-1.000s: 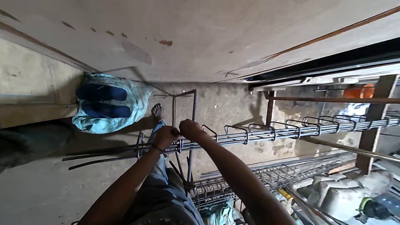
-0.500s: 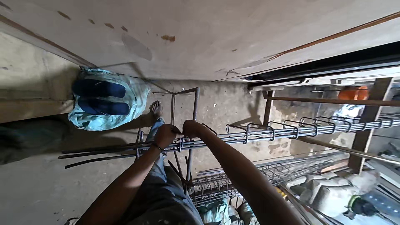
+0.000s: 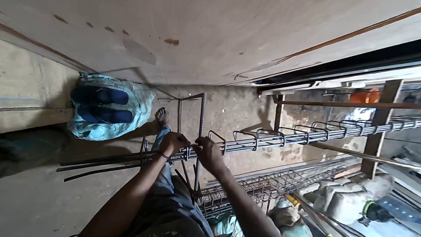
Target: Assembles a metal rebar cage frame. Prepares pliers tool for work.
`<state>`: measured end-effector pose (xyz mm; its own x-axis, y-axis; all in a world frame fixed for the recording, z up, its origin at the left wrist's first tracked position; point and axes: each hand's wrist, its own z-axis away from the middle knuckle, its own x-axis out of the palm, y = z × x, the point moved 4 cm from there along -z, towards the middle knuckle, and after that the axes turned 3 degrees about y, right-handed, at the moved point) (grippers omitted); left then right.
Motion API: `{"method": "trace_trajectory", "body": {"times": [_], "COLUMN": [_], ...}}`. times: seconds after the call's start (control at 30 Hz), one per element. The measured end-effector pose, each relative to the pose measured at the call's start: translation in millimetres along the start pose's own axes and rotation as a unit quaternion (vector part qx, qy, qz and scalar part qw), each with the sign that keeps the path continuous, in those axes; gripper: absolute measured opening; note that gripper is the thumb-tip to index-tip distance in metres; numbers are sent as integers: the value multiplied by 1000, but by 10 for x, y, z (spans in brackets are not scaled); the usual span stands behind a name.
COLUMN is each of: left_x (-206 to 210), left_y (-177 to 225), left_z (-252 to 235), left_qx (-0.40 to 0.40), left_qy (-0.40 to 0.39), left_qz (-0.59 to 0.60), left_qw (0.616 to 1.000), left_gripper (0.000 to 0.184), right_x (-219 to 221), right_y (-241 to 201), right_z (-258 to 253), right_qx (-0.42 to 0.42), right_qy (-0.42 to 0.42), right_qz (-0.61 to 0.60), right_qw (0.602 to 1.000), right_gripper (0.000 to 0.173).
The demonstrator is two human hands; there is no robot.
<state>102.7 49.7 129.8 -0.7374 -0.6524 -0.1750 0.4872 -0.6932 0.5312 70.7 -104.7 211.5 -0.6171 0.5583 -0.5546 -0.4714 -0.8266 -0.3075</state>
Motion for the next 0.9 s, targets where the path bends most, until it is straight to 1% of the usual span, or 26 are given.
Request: {"method": "trace_trajectory", "body": {"times": [0.07,0.1,0.17,0.2,0.27,0.33,0.4,0.47,0.53,0.6,0.73,0.83,0.9], "left_x": [8,13,22,24,20,27,50,38,37,35,59,124,136], "left_y": [-22,-33,-37,-31,-10,-18,-40,-22,-9,23,46,44,32], "left_z": [-1,-10,-16,-8,5,-5,-18,-14,11,60,275,450,492], "left_qx": [-10,-10,-4,-3,6,17,26,27,28,37,74,115,140], "left_qy": [5,7,14,17,24,30,39,43,47,57,62,96,110], "left_qz": [17,18,18,19,21,25,27,22,11,4,-30,-41,-38], "left_qw": [1000,1000,1000,1000,999,999,999,998,998,998,995,988,983], "left_gripper": [26,27,26,25,23,23,25,27,24,21,24,22,21], "right_x": [228,338,480,524,578,625,676,643,573,496,304,261,236], "right_y": [110,145,169,178,177,156,170,192,226,256,236,198,139], "right_z": [189,237,265,256,231,255,299,303,256,162,13,-74,-119], "right_qx": [-11,-28,-59,-66,-72,-78,-62,-19,10,12,-10,33,65], "right_qy": [68,114,214,247,274,275,272,240,203,175,154,102,87], "right_qz": [-88,-104,-95,-82,-58,-68,-140,-243,-288,-279,-214,-221,-233], "right_qw": [994,988,970,963,957,956,950,940,936,944,965,969,966], "right_gripper": [38,35,23,19,19,18,16,15,16,18,20,21,19]}}
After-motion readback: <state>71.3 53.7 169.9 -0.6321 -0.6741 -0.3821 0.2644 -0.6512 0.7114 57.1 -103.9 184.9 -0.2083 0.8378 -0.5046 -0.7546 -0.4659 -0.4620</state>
